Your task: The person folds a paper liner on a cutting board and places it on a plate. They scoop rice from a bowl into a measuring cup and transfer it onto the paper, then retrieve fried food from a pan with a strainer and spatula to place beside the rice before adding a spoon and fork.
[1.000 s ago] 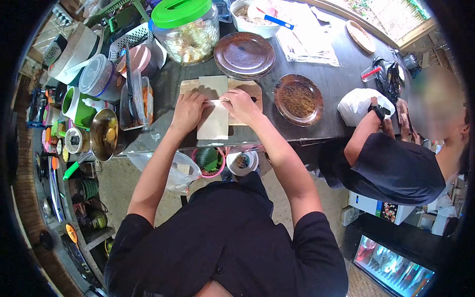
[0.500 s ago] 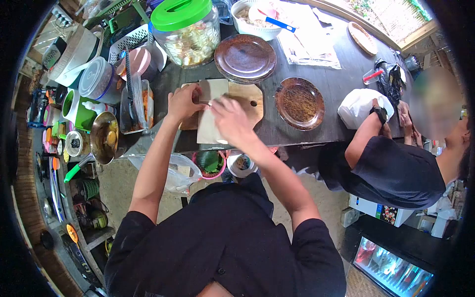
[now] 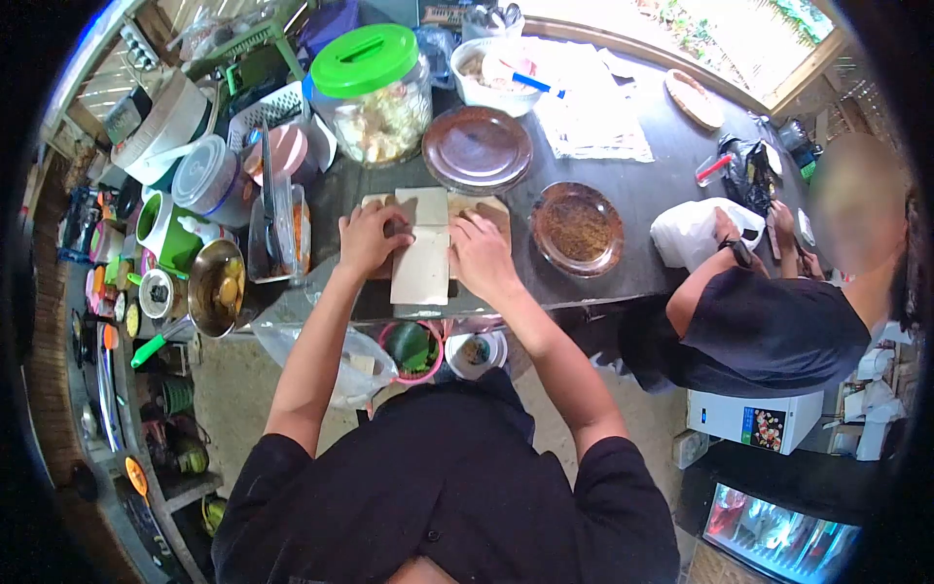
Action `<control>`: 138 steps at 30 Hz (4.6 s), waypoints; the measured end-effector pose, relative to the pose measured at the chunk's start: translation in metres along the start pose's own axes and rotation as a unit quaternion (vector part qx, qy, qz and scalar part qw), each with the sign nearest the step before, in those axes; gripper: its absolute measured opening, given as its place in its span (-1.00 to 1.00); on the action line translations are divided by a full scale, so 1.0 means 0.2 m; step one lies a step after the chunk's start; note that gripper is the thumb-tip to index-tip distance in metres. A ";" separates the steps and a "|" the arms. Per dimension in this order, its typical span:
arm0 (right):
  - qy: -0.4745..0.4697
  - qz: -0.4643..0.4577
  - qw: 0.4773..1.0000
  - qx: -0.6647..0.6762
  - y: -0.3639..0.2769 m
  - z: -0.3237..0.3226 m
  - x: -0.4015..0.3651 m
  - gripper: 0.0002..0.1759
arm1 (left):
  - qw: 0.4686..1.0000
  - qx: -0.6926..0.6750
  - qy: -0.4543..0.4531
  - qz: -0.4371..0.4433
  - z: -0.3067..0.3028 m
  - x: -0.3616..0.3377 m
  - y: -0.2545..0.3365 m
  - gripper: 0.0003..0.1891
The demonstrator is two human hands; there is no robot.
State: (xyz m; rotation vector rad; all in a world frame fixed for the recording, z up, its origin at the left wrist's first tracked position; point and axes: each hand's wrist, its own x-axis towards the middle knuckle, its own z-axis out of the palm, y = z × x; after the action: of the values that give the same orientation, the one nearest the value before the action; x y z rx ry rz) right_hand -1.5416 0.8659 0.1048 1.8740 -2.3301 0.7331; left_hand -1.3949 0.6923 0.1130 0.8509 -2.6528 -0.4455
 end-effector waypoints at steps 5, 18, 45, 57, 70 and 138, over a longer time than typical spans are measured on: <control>0.024 -0.036 0.995 0.089 -0.03 0.09 0.16 -0.47 | 0.999 -0.008 0.002 0.045 -0.02 0.00 0.02 -0.74; 0.084 -0.116 0.987 0.068 -0.08 0.18 0.00 -0.79 | 0.978 0.075 0.071 0.183 -0.04 -0.26 0.06 -0.73; 0.015 -0.083 0.992 -0.090 -0.11 0.14 0.02 -0.86 | 0.961 0.107 0.086 0.242 0.04 -0.18 0.00 -0.84; 0.137 0.018 0.988 0.069 -0.11 -0.03 -0.08 -0.91 | 0.989 -0.042 0.080 0.115 -0.02 -0.21 0.16 -0.88; 0.356 0.161 0.884 0.257 0.17 -0.44 -0.34 -0.82 | 0.898 -0.396 0.078 0.175 0.18 0.01 0.80 -0.79; 0.115 0.130 0.985 -0.012 1.23 -0.66 1.12 -0.63 | 1.000 -0.013 0.019 0.009 0.16 1.43 0.88 -0.35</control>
State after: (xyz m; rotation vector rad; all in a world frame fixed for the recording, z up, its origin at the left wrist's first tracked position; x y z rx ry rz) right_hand -1.8616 0.7513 0.2187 1.4021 -2.4423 0.8872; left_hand -1.7174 0.6617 0.2096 0.8196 -2.6121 -0.4538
